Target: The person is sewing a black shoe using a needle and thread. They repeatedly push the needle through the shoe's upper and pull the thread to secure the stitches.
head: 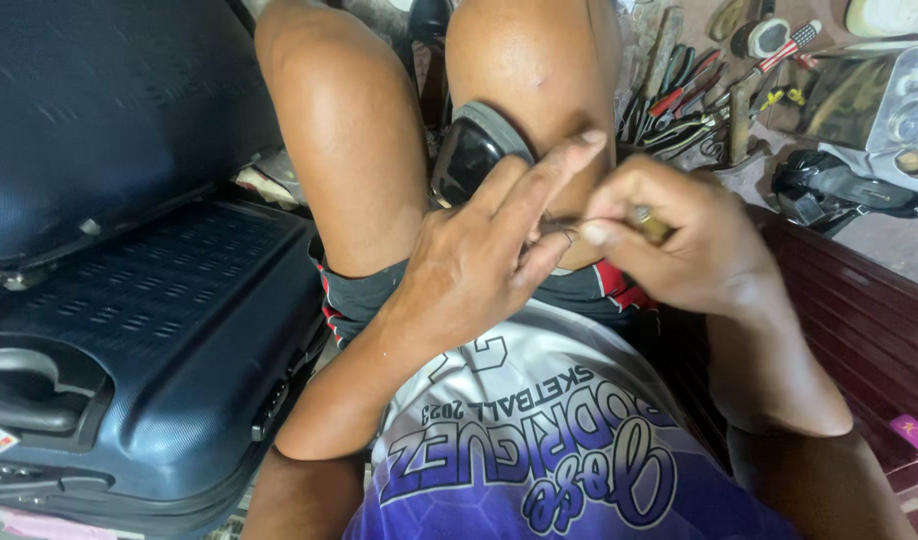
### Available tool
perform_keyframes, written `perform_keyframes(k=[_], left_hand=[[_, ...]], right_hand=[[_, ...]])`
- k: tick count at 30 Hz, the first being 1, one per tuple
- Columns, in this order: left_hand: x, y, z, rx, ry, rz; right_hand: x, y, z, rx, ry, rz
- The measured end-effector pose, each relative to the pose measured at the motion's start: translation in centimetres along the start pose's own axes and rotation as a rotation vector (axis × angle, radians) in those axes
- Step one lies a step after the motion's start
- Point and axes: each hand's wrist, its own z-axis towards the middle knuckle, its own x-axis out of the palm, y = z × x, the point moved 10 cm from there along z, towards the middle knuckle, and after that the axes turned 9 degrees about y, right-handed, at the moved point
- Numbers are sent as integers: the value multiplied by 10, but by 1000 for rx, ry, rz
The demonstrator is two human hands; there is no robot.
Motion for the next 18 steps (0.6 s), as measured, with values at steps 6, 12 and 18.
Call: perform_keyframes(k=[6, 12, 18], left_hand=[[1, -8, -1, 71, -68, 108], [2, -6, -3, 103, -71, -37], [1, -5, -4, 104, -70, -29]], right_hand=[[10, 13, 6, -69, -101, -208], [-42, -20, -15, -162, -301, -604], [-173, -150, -59, 225, -358, -753]])
